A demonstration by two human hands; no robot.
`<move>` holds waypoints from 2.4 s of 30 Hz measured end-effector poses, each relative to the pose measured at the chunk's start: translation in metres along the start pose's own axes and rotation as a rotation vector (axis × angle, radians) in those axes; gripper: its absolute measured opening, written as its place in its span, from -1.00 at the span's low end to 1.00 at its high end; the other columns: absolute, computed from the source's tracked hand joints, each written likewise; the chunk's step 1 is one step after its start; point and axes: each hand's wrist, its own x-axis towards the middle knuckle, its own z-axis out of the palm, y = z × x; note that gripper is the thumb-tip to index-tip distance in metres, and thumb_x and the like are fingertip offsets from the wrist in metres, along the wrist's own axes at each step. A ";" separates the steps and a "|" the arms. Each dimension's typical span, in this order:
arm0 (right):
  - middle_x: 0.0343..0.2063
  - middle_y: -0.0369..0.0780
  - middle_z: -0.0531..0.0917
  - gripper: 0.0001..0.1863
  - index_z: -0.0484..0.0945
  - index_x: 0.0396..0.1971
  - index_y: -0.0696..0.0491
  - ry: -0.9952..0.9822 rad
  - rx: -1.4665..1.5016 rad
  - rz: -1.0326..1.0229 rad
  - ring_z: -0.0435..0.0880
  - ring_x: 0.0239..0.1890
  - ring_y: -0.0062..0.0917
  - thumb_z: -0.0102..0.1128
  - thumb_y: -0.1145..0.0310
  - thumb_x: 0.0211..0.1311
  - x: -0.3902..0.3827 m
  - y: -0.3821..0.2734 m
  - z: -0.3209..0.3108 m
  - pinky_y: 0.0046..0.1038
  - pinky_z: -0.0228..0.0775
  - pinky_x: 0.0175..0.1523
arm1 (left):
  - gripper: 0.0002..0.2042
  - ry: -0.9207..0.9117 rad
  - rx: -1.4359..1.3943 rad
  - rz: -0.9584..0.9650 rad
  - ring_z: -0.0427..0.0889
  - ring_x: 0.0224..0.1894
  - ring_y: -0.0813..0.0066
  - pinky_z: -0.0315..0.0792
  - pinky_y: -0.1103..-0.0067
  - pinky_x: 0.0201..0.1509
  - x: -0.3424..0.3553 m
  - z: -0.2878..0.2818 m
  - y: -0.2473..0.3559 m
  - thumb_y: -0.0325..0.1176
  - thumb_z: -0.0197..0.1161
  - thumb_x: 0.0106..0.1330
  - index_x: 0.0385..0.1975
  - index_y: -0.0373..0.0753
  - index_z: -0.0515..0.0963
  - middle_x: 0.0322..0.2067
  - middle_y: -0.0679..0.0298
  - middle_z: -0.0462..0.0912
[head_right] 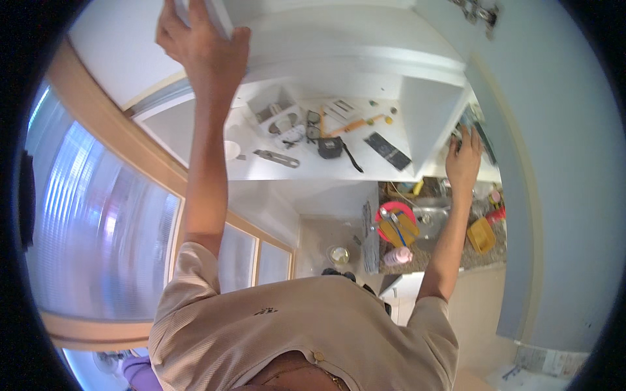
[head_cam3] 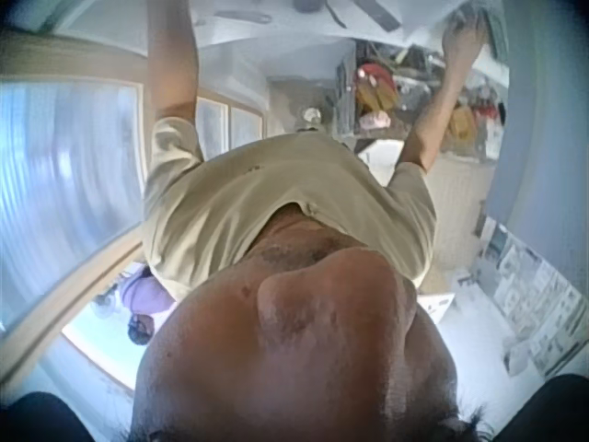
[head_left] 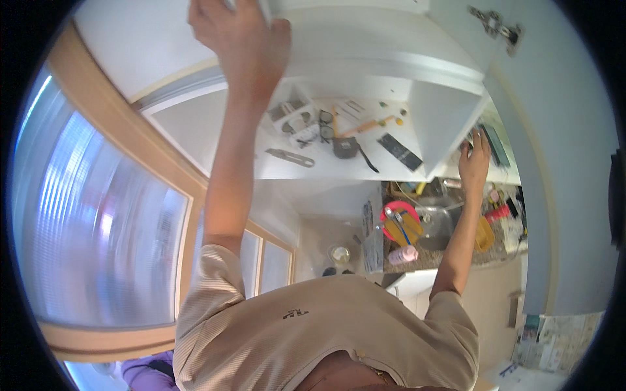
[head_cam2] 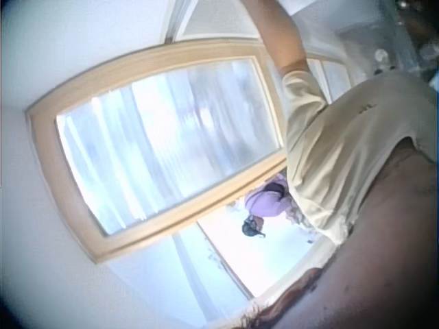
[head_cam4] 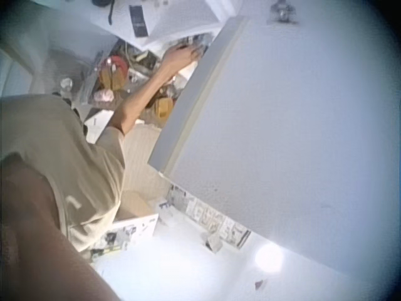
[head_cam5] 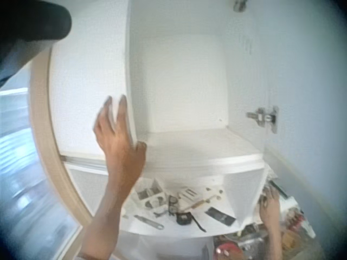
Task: The person uses a screwdriver to tighten screws on the hinges of a white kitchen cabinet door. They repeatedly open and close the door to test the alignment and functionality of the hinges while making adjustments.
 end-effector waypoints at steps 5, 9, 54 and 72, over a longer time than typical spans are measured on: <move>0.11 0.22 0.58 -0.47 0.48 0.23 0.20 -0.178 0.153 0.056 0.52 0.18 0.14 0.13 0.46 0.22 0.002 0.063 0.078 -0.03 0.29 0.34 | 0.01 -0.118 -0.065 -0.047 -0.06 0.51 -0.16 0.05 0.02 0.58 0.001 -0.037 0.007 -0.79 0.31 -0.07 0.51 -0.15 0.11 0.48 -0.08 -0.04; 0.20 0.11 0.54 -0.50 0.48 0.21 0.22 0.030 -0.073 -0.105 0.46 0.25 0.05 0.20 0.38 0.29 -0.022 0.083 0.114 0.01 0.18 0.34 | 0.04 -0.103 -0.146 -0.040 -0.04 0.48 -0.20 0.09 0.01 0.54 -0.002 -0.054 -0.002 -0.77 0.31 -0.05 0.55 -0.16 0.02 0.48 -0.12 -0.12; 0.17 0.11 0.45 -0.55 0.40 0.28 0.21 0.101 0.459 0.150 0.45 0.21 0.00 0.07 0.51 0.43 -0.038 0.099 0.100 -0.17 0.34 0.27 | -0.52 0.414 -0.044 -0.523 0.59 0.20 0.36 0.39 0.52 0.30 -0.062 -0.334 -0.168 -0.49 0.33 0.40 0.27 -0.53 0.42 0.10 -0.03 0.65; 0.06 -0.04 0.55 -0.48 0.38 0.24 0.22 0.080 0.922 0.486 0.57 0.02 -0.34 0.23 0.22 0.47 -0.183 -0.019 0.011 -0.30 0.46 0.11 | -0.52 0.439 0.048 -0.537 0.63 0.09 0.47 0.41 0.58 0.24 -0.077 -0.331 -0.181 -0.38 0.32 0.45 0.30 -0.43 0.41 -0.02 0.10 0.71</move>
